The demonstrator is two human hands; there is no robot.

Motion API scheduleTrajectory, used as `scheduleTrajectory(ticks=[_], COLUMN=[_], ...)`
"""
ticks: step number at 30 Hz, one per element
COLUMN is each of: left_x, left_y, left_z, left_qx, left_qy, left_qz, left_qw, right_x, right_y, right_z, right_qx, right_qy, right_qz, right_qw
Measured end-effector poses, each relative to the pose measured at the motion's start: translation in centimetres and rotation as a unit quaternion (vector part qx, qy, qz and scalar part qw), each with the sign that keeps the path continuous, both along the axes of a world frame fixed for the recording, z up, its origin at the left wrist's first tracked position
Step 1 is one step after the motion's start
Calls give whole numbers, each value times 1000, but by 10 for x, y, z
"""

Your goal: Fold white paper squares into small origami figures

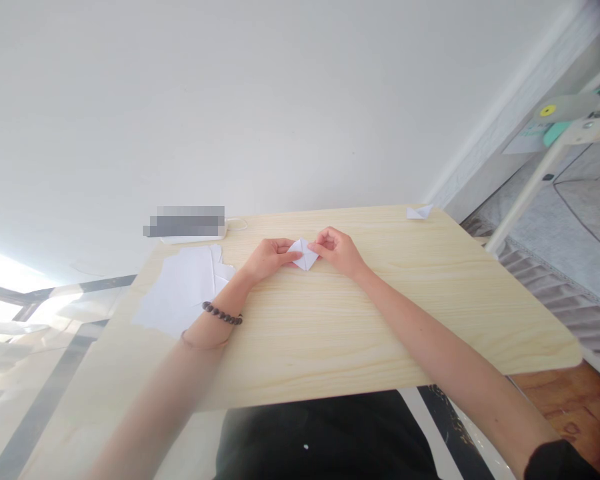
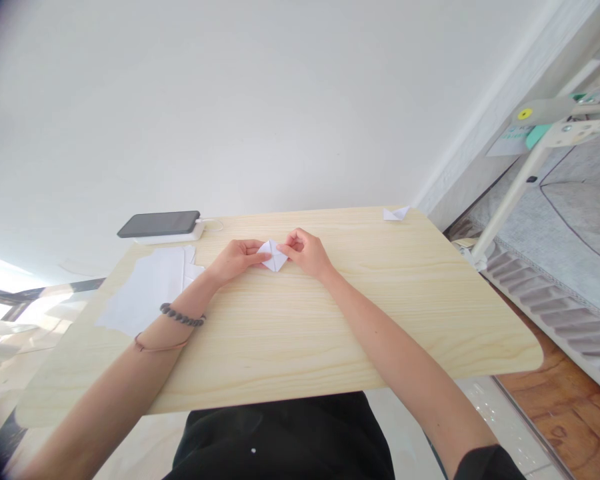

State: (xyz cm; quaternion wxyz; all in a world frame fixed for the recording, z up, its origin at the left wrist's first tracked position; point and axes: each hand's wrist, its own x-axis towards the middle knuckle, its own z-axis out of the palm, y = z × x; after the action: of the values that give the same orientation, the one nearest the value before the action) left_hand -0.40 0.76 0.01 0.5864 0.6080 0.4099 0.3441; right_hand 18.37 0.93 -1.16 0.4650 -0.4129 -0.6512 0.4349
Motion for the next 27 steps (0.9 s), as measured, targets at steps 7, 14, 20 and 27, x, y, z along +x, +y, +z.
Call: scheduleTrajectory(ticks=[7, 14, 20, 27], left_x=[-1, -2, -1, -2], left_y=[1, 2, 2, 1], left_z=[-2, -3, -3, -2], left_qx=[12, 20, 19, 9], left_qy=[15, 20, 24, 20], left_qz=[5, 2, 7, 5], left_qw=[1000, 1000, 1000, 1000], right_x=[0, 0, 0, 0], right_y=[0, 0, 0, -1], right_z=[0, -1, -1, -1], right_qx=[-1, -1, -2, -2], right_qy=[-7, -11, -12, -11], right_qz=[4, 6, 8, 6], right_qw=[1000, 1000, 1000, 1000])
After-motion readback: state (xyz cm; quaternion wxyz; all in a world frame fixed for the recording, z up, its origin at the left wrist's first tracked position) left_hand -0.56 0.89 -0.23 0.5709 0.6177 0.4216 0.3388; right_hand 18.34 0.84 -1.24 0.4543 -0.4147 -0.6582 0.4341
